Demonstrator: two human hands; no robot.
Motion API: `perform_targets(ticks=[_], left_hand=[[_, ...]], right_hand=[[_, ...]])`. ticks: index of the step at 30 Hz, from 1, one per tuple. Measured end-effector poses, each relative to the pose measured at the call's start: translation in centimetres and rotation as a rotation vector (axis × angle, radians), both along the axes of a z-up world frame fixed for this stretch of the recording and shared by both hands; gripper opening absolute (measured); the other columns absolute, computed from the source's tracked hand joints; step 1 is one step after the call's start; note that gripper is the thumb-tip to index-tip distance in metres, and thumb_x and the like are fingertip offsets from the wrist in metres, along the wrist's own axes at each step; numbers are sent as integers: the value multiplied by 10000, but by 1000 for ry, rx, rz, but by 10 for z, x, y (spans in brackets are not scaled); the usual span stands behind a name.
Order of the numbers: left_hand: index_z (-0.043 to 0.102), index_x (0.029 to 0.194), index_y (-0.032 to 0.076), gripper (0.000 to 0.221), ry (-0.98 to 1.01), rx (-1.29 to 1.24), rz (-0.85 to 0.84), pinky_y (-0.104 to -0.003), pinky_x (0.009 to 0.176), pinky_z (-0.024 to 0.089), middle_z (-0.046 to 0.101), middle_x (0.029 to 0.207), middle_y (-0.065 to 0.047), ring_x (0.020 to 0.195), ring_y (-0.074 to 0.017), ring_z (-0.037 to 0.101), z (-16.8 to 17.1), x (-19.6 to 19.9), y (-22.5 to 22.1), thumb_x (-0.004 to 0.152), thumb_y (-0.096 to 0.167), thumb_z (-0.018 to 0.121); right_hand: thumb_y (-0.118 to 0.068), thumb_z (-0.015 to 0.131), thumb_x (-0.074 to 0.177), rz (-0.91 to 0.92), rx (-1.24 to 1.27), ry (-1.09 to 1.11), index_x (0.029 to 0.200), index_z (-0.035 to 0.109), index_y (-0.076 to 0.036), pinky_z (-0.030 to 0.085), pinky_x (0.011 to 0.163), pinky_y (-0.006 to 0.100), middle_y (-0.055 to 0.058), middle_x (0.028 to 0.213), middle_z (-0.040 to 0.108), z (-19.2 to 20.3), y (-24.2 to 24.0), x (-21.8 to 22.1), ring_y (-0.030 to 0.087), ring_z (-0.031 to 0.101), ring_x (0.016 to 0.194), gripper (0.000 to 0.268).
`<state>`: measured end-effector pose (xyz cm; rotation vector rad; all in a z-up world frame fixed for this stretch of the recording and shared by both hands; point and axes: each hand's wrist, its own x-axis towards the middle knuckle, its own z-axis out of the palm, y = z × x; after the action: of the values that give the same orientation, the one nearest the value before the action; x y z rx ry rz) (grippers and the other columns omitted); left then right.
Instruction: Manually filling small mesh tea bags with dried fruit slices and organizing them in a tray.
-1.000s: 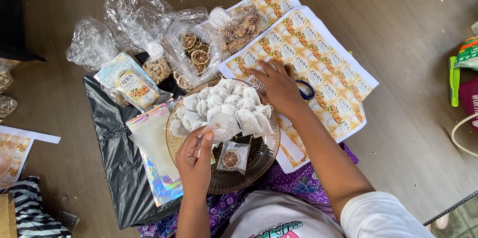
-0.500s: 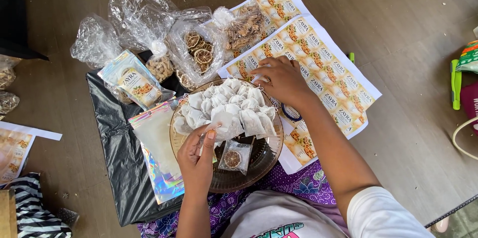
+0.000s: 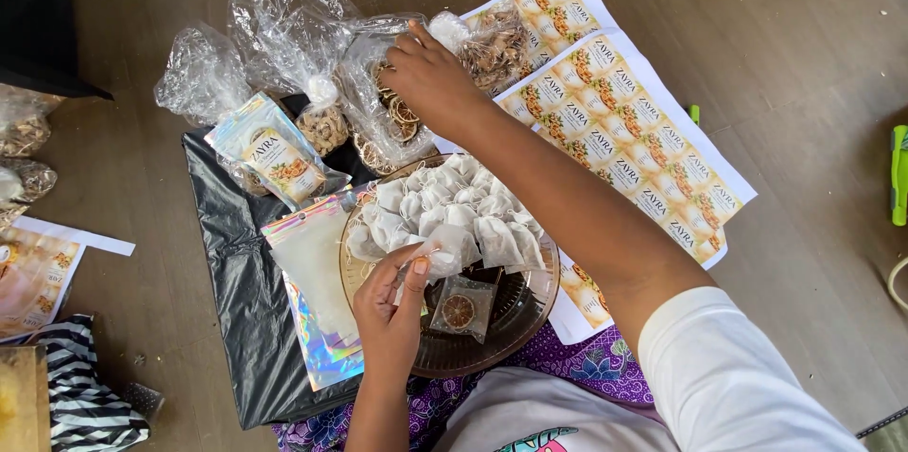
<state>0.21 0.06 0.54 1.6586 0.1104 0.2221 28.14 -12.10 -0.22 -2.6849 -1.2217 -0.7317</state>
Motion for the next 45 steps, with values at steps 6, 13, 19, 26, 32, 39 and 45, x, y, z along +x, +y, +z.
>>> perform_targets(ticks=[6, 13, 19, 26, 32, 39, 45], left_hand=[[751, 1053, -48, 234, 3, 48, -21, -232, 718, 495, 752, 962, -81, 773, -124, 612, 7, 0, 0, 923, 125, 661], [748, 1057, -32, 218, -24, 67, -50, -243, 774, 509, 763, 979, -77, 822, -139, 649, 11, 0, -1, 926, 115, 653], [755, 1053, -26, 232, -33, 93, -30, -243, 735, 499, 758, 962, -69, 783, -131, 619, 8, 0, -1, 925, 141, 657], [747, 1064, -39, 238, -19, 91, -6, -236, 703, 486, 741, 944, -70, 757, -123, 593, 4, -1, -1, 923, 135, 667], [758, 1064, -28, 226, -7, 90, 1, -219, 650, 447, 719, 893, -46, 704, -101, 544, 6, -1, -2, 931, 130, 666], [763, 1088, -25, 226, 15, 18, 16, -193, 511, 298, 605, 745, 5, 581, -53, 390, -1, -1, -2, 947, 127, 673], [755, 1087, -45, 218, 23, -26, 14, -190, 524, 322, 681, 882, -31, 610, -52, 414, 1, -2, -3, 947, 95, 665]], right_hand=[[-61, 617, 839, 29, 32, 127, 903, 686, -113, 467, 936, 440, 98, 996, 680, -3, 3, 3, 321, 642, 935, 108], [-63, 700, 830, 45, 180, 286, 1011, 771, -115, 481, 941, 436, 95, 800, 713, 14, -13, 4, 281, 640, 869, 202], [-116, 708, 916, -54, 175, 360, 1120, 660, -137, 100, 1237, 556, 65, 776, 699, 29, -21, 0, 248, 671, 926, 211], [-198, 643, 972, -115, 184, 439, 1132, 673, -128, -4, 1207, 628, 37, 765, 710, 28, -22, -7, 244, 663, 1037, 178], [-200, 677, 937, -96, 302, 364, 1087, 737, -123, 106, 1215, 570, -8, 777, 732, 29, -23, -17, 208, 665, 914, 180], [-236, 734, 913, -63, 425, 415, 1139, 738, -130, 186, 1214, 527, 9, 787, 732, 30, -29, -28, 158, 679, 735, 249], [-250, 654, 963, -126, 401, 368, 1103, 673, -141, 488, 599, 370, -9, 851, 737, 44, -33, -43, 187, 658, 712, 178]])
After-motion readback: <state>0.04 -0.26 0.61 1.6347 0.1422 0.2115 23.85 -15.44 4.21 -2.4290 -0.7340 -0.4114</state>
